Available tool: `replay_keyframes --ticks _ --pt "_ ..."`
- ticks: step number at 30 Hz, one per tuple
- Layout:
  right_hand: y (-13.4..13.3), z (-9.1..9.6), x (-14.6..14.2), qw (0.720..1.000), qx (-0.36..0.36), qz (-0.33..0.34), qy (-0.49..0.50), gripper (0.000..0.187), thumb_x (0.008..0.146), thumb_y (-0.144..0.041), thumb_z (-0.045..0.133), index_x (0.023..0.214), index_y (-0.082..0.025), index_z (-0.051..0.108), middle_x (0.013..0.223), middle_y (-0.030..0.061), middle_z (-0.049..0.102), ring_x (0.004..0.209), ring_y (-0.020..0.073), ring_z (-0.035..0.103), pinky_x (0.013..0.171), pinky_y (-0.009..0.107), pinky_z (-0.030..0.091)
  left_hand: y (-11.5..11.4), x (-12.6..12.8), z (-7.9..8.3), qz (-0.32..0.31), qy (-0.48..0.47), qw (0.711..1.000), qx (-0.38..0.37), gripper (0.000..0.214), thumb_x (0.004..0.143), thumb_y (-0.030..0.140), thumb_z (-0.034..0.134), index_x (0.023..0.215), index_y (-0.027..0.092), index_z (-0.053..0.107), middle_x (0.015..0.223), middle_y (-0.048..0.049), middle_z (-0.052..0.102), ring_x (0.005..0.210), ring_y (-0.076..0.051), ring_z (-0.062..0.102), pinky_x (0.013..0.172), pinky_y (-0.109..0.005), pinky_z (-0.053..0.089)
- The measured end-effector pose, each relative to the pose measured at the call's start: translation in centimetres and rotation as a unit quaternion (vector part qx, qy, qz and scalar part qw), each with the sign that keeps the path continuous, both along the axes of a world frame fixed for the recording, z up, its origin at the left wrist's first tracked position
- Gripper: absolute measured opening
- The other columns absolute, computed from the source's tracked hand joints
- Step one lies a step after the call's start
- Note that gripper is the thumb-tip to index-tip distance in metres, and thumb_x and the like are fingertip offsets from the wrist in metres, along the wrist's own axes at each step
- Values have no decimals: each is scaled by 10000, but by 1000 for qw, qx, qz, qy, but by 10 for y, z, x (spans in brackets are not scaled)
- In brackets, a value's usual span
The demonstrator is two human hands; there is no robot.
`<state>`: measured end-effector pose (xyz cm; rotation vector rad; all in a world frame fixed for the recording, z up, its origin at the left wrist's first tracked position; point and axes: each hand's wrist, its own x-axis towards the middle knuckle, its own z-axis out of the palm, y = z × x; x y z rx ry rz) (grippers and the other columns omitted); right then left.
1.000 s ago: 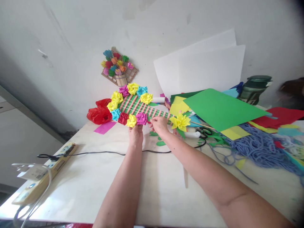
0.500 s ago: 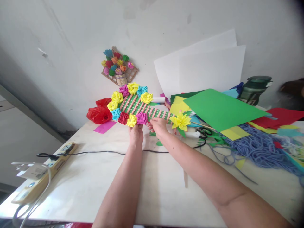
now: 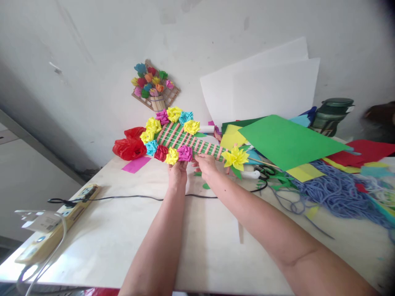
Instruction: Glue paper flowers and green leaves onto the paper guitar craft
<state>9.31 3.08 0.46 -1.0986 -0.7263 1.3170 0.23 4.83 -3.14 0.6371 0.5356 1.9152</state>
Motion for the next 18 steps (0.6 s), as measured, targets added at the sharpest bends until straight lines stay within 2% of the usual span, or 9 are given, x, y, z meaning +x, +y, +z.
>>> replay_keyframes --ticks 12,18 --pt "-1 2 -4 999 3 -26 -21 85 743 -110 538 667 -130 569 473 -30 552 323 56 447 271 151 312 -1 4 0 -4 1 1000 -18 409 631 -11 558 976 209 564 963 -19 662 892 -149 634 838 -307 497" --pt "-3 2 -2 1000 -11 1 -22 100 782 -159 523 689 -136 550 458 -30 540 315 67 452 276 164 339 -1 2 1 4 -1 1000 -19 430 631 -27 535 980 222 565 976 -16 658 924 -158 626 832 -307 503"
